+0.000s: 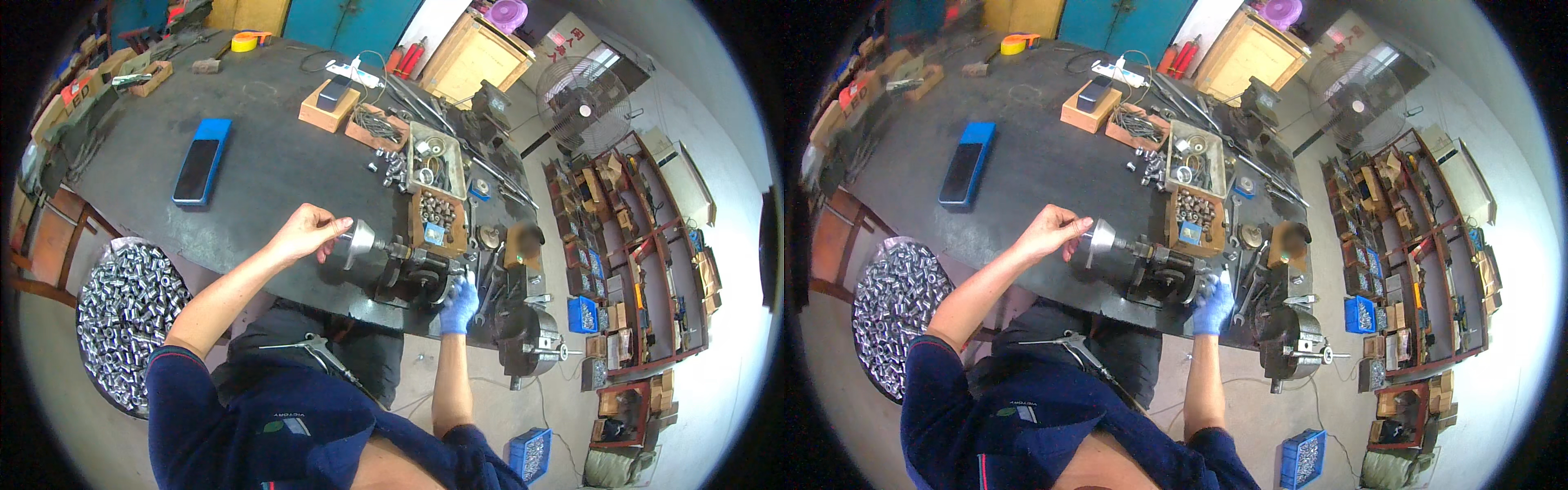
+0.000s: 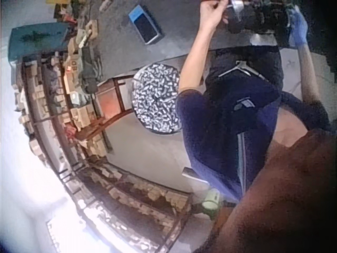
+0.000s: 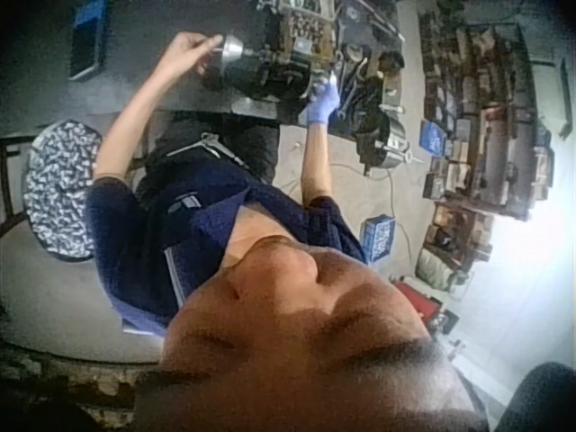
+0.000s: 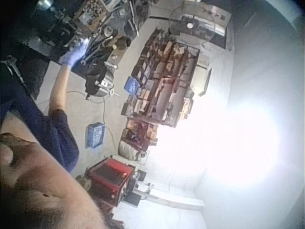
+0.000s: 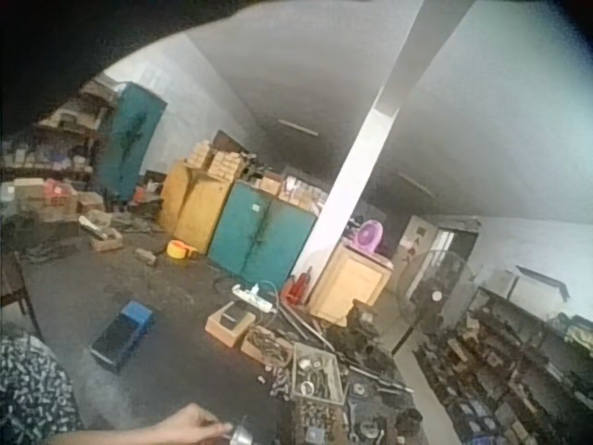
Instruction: The person assembles components into a mechanical housing by hand, picking up nuts and small metal parts from the table and a container, then placing them into the housing before using an air-powered tool to blow into it.
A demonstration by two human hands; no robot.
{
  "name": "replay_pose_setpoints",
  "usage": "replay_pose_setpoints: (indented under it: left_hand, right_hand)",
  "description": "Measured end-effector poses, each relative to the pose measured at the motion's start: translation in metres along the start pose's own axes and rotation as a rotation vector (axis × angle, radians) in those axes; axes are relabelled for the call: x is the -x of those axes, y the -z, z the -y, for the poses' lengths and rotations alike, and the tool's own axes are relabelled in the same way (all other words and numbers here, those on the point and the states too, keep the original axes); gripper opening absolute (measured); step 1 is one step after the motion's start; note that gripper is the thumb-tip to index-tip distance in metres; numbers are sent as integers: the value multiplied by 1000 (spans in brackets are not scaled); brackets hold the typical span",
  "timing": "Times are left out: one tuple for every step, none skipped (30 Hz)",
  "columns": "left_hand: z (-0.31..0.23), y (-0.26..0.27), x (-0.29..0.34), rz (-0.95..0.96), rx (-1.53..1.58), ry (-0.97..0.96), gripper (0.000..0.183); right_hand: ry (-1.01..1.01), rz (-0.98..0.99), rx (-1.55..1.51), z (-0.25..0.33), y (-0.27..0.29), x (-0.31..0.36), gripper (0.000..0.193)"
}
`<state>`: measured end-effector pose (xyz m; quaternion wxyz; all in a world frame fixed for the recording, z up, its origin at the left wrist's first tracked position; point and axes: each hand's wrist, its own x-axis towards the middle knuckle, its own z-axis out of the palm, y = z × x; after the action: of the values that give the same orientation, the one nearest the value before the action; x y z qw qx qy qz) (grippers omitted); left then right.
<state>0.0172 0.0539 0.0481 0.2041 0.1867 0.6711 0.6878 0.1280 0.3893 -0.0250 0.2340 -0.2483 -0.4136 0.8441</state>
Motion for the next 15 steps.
replay_pose_setpoints:
  left_hand:
    - [-1, 2, 1, -6, 8, 2, 47]
    - [-3, 3, 2, -17, 0, -4, 46]
    - [-6, 6, 4, -30, -8, -9, 44]
    - [-7, 9, 7, -46, -16, -12, 43]
    - [-16, 16, 16, -54, -51, 34, 40]
    - [-16, 27, 25, -85, -120, 23, 40]
    - [-13, 43, 40, -129, -192, 20, 40]
    - [-12, 59, 56, -174, -272, 30, 40]
    - [-10, 77, 75, -215, -353, 39, 40]
    - [-2, 95, 96, -281, -435, 62, 40]
    - [-1, 112, 122, -350, -605, 120, 39]
    - [12, 130, 152, -430, -536, 181, 36]
    - [17, 144, 177, -486, -584, 195, 37]
    - [16, 148, 200, -559, -678, 320, 35]
    - [13, 152, 220, -630, -775, 446, 33]
  right_hand:
    - [48, -52, 56, -3, -12, -10, 21]
    - [129, -84, 170, -6, -21, -29, 23]
    - [207, -115, 284, -8, -26, -49, 25]
    - [197, -47, 253, -5, -26, -67, 24]
    - [186, 15, 220, 5, -30, -76, 23]
    - [193, 23, 130, 15, -32, -82, 21]
    - [133, 49, 53, 28, -48, -73, 27]
    - [161, 130, -73, 41, -57, -58, 27]
    - [191, 207, -201, 49, -61, -45, 28]
    - [287, 241, -214, 53, -57, -36, 25]
    - [377, 276, -228, 53, -51, -26, 24]
    - [317, 411, -289, 57, -48, -10, 29]
    - [347, 361, -302, 57, -41, 3, 33]
    - [333, 306, -318, 55, -38, 19, 34]
    - [318, 249, -336, 53, -32, 33, 35]
